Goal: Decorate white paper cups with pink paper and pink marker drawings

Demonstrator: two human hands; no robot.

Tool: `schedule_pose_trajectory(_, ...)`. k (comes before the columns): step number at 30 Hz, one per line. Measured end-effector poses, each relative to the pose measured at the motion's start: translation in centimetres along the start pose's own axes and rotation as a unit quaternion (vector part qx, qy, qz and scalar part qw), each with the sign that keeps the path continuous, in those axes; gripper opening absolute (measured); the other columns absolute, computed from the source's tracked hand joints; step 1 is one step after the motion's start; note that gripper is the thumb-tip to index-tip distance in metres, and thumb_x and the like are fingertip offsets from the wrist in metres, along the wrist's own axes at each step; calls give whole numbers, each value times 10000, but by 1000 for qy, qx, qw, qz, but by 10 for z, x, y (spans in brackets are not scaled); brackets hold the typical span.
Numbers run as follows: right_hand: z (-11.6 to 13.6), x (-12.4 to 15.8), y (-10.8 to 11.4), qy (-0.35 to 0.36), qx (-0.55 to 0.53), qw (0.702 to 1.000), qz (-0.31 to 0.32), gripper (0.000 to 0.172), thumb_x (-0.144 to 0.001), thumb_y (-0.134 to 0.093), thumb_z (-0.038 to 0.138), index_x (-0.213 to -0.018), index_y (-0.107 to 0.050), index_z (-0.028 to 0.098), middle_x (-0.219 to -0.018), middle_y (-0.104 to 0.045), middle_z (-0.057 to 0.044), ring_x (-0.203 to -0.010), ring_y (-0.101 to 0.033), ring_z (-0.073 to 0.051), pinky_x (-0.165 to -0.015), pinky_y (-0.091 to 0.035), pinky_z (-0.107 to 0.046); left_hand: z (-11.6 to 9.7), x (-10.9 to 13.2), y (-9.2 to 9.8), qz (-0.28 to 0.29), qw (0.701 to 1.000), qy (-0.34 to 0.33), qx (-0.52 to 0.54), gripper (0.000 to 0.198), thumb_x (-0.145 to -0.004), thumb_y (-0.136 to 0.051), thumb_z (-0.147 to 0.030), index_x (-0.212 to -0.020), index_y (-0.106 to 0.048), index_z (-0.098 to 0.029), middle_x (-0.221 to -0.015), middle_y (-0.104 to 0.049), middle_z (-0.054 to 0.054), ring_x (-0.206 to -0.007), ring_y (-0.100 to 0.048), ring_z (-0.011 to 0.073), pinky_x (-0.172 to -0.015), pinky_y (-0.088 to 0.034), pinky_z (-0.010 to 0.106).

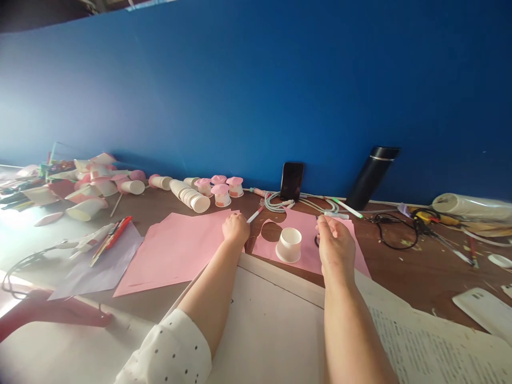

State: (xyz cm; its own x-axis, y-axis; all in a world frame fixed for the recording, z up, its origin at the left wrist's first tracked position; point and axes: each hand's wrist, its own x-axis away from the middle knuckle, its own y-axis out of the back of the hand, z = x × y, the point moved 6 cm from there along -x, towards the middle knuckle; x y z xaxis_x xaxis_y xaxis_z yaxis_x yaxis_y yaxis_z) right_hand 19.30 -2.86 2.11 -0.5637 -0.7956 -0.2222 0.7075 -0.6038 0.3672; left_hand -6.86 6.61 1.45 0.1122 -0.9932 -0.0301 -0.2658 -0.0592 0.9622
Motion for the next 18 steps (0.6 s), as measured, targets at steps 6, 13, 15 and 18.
schedule_pose_trajectory(6, 11, 7, 2, -47, -167, 983, -64, 434, -700, -669, 555, -954, -703, 204, -937, -703, -58, -779, -644, -147, -547, -490, -190, 2, -1, -1, 0, 1000, -10, 0, 304, -850, -427, -181, -1089, -611, -147, -1147, -626, 156, -1061, -593, 259, -834, -467, 346)
schedule_pose_trajectory(13, 17, 12, 1, -37, -152, 986, -50, 413, -693, -687, 523, -925, -716, 182, -914, -714, -82, -780, -658, -170, -526, -489, -197, -3, 4, 1, -25, 998, -44, 42, 343, -882, -439, -414, -1033, -627, -172, -1109, -636, 146, -1044, -600, 272, -824, -469, 361)
schedule_pose_trajectory(15, 18, 13, 0, -38, -154, 986, -47, 397, -697, -686, 511, -923, -717, 186, -912, -716, -80, -783, -658, -170, -529, -488, -199, -7, 6, -2, -6, 996, -74, 43, 310, -828, -532, -437, -987, -639, -193, -1108, -634, 130, -1031, -606, 259, -815, -469, 336)
schedule_pose_trajectory(18, 20, 14, -1, -36, -153, 987, -37, 361, -709, -677, 490, -916, -718, 198, -913, -717, -69, -789, -655, -164, -537, -486, -197, -9, 7, -6, 19, 995, -88, 41, 267, -789, -587, -363, -985, -636, -188, -1112, -630, 132, -1003, -619, 250, -788, -475, 317)
